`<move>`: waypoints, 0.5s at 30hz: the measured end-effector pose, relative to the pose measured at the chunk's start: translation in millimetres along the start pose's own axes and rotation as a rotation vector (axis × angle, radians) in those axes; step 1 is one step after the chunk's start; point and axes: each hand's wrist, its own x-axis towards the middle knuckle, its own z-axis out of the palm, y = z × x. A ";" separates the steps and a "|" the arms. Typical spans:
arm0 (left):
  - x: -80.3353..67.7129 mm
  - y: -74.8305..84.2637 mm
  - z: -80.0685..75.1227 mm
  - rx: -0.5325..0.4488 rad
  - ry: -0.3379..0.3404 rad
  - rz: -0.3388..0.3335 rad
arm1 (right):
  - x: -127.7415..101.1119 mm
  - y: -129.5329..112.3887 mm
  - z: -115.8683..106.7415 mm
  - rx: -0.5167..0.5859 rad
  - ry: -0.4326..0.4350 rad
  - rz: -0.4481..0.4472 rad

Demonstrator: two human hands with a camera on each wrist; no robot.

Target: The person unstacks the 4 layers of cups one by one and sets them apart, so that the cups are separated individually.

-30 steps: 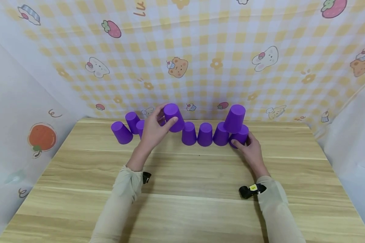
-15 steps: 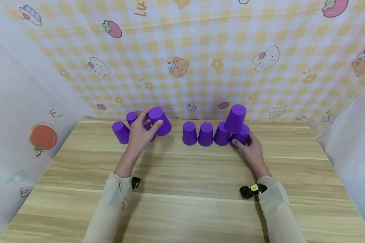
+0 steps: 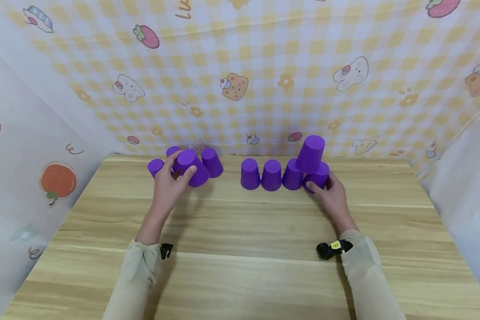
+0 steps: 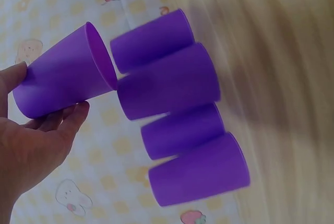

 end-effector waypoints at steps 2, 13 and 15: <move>-3.3 2.5 -4.0 0.014 -0.003 -0.006 | -0.1 -0.2 -0.8 -0.005 0.000 -0.002; -15.9 -11.2 -20.1 0.027 0.013 -0.066 | 0.3 -1.5 -0.9 0.004 -0.002 -0.001; -17.1 -14.5 -21.4 0.033 0.012 -0.074 | 0.3 -1.5 -0.9 0.003 -0.003 0.003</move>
